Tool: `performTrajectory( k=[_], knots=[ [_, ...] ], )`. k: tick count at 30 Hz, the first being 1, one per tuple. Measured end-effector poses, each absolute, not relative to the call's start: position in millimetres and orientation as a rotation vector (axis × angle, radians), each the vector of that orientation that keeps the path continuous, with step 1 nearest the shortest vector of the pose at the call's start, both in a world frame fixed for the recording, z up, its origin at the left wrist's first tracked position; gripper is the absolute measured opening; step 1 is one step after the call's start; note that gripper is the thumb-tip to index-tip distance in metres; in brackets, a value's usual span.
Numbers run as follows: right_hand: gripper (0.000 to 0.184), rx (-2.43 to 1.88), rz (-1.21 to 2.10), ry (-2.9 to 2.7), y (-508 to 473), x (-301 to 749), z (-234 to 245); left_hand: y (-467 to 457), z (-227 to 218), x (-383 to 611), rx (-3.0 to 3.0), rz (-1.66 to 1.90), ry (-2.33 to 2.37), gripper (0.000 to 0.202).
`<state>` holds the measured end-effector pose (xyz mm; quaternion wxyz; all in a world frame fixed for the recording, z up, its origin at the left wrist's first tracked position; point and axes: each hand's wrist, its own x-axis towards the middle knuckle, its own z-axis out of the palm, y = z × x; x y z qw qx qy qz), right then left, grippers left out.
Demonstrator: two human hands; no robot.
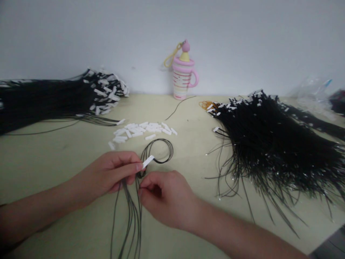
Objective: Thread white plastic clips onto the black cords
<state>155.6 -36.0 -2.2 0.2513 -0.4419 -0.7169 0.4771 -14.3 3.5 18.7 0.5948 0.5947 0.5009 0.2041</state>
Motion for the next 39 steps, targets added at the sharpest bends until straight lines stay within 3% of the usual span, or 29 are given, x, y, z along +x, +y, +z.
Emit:
performTrajectory(
  k=[2,5,7,10,16,19,24,28,31,39],
  knots=[
    [0.004,-1.225,1.565,-1.704,-34.1,158.7,0.8,3.9,20.2,-13.4,1.324,0.496,1.196,0.024],
    [0.024,-1.096,1.881,-1.414,-28.6,174.1,16.5,4.9,19.6,-13.8,1.246,0.531,1.206,0.025],
    [0.019,-0.927,1.912,-1.311,-23.1,190.2,32.1,5.4,18.3,-14.8,1.213,0.524,1.188,0.023],
    [0.004,-0.815,1.7,-1.105,-13.7,214.9,54.0,5.5,17.0,-16.3,1.195,0.509,1.175,0.021],
    [0.035,-0.955,1.135,-0.996,6.1,250.3,70.2,6.3,17.1,-16.4,1.188,0.506,1.183,0.021],
    [0.042,-1.026,0.993,-1.04,16.0,259.0,68.0,7.2,17.3,-16.8,1.179,0.507,1.175,0.021],
    [0.012,-1.056,0.756,-1.123,15.1,242.4,50.1,9.5,16.1,-19.8,1.153,0.511,1.168,0.021],
    [0.019,-1.286,0.516,-1.746,-7.5,210.8,32.0,11.1,14.8,-21.4,1.119,0.532,1.138,0.021],
    [0.024,-1.237,0.48,-2.091,-23.3,193.0,22.5,11.7,15.2,-22.1,1.099,0.551,1.122,0.021],
    [0.025,-1.191,0.612,-2.194,-28.3,185.0,16.0,14.3,14.9,-24.4,1.057,0.604,1.076,0.019]
  ],
)
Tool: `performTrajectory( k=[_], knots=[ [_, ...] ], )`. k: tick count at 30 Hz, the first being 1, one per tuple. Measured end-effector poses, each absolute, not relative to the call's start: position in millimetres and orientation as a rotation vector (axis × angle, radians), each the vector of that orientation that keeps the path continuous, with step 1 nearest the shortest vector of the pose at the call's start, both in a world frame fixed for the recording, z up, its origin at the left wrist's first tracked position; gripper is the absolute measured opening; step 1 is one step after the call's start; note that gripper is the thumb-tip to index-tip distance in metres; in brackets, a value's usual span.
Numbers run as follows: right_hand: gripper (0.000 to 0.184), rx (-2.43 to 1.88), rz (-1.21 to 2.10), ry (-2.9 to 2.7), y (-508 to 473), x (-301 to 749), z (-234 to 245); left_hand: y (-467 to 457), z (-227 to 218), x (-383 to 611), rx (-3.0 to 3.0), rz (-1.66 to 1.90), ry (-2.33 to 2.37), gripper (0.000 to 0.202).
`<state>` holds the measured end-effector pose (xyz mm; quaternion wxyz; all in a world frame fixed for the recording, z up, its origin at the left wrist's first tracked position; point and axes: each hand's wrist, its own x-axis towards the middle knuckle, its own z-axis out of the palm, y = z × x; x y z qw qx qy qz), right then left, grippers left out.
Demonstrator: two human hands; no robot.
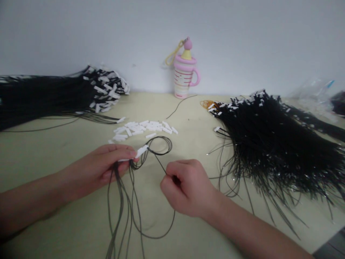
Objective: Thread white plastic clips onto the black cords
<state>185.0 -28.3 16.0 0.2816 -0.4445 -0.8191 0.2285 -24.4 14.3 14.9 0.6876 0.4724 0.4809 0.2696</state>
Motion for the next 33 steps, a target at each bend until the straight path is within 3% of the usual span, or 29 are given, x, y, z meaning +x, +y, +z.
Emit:
performTrajectory(
  k=[27,33],
  knots=[
    [0.025,-1.169,0.804,-2.258,-27.1,182.4,14.4,14.5,13.0,-24.1,1.093,0.586,1.113,0.02],
    [0.018,-1.135,0.531,-2.217,-22.9,181.2,4.2,12.5,13.1,-22.1,1.101,0.579,1.141,0.021]
  ],
)
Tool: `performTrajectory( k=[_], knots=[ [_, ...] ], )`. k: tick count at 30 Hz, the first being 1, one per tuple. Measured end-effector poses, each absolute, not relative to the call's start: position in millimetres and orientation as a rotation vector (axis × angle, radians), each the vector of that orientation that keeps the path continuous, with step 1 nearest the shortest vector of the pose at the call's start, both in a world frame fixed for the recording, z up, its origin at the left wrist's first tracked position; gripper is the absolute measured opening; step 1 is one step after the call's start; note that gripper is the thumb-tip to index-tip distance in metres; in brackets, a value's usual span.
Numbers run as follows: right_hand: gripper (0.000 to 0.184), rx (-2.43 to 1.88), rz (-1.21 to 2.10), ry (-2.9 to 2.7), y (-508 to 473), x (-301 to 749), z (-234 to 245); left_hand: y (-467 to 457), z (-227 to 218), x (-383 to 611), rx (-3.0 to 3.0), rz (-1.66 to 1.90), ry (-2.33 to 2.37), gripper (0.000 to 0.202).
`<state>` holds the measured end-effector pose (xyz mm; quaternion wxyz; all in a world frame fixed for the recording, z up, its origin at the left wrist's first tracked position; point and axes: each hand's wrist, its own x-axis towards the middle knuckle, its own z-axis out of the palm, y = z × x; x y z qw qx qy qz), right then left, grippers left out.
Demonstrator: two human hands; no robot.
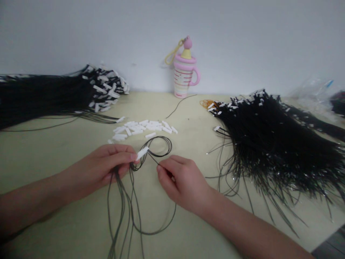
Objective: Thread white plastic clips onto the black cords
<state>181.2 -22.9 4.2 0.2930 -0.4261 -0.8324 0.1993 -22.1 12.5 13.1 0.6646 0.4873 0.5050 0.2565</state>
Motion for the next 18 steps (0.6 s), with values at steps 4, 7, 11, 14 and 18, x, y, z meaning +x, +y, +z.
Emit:
performTrajectory(
  k=[4,7,11,14,18],
  knots=[
    [0.011,-1.119,0.344,-2.067,-21.8,180.4,-0.8,7.1,12.6,-19.6,1.135,0.561,1.15,0.023],
    [0.007,-1.162,0.355,-1.995,-22.0,179.2,0.0,5.3,11.9,-18.0,1.167,0.562,1.156,0.023],
    [0.007,-1.227,0.471,-1.969,-23.6,177.3,2.3,5.2,11.3,-17.4,1.191,0.575,1.155,0.022],
    [0.009,-1.239,0.563,-1.944,-26.2,176.5,2.8,4.9,12.1,-17.7,1.186,0.579,1.141,0.022],
    [0.009,-1.226,0.605,-1.938,-27.9,176.3,2.4,5.1,12.6,-18.0,1.192,0.568,1.125,0.024]
  ],
)
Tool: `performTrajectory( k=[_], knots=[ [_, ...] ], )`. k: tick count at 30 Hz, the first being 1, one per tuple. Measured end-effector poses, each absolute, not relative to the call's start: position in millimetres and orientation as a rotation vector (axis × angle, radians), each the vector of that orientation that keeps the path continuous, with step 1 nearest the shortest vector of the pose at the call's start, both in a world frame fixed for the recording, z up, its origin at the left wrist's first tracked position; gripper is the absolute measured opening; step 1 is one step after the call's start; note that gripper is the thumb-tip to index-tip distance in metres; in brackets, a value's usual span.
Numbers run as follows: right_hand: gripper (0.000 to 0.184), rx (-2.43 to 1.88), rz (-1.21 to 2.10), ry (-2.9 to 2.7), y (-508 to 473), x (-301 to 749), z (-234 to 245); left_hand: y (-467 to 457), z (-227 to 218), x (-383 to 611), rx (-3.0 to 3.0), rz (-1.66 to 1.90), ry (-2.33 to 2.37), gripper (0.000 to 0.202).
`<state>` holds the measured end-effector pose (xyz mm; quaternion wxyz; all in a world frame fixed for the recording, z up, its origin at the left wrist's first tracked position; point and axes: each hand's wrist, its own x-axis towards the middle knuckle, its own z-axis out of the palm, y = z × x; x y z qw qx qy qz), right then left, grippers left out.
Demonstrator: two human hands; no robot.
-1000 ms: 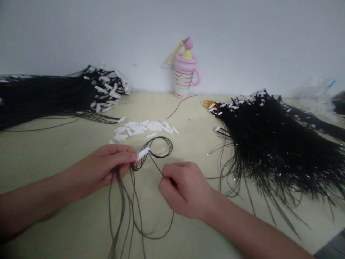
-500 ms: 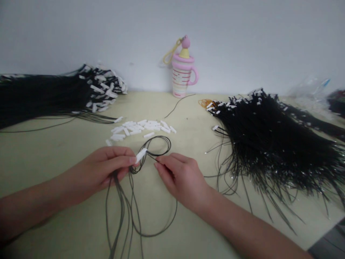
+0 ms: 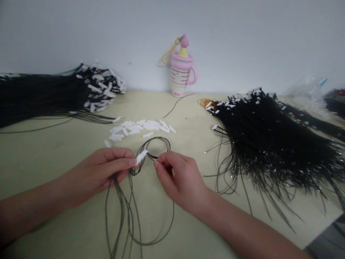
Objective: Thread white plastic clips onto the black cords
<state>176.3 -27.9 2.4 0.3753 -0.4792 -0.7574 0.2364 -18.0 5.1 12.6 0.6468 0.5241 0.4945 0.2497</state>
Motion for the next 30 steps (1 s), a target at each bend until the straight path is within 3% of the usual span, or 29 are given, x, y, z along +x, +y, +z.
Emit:
performTrajectory(
  k=[13,20,30],
  knots=[
    [0.012,-1.148,0.361,-2.11,-26.1,174.9,-0.4,7.0,13.5,-18.0,1.244,0.541,1.109,0.026],
    [0.011,-1.119,0.007,-2.193,-26.8,170.9,-1.1,5.4,14.1,-20.1,1.344,0.481,1.116,0.022],
    [0.005,-0.864,0.142,-2.212,-25.8,173.6,-1.7,9.1,29.5,-17.5,1.483,0.263,1.08,0.018]
  ],
)
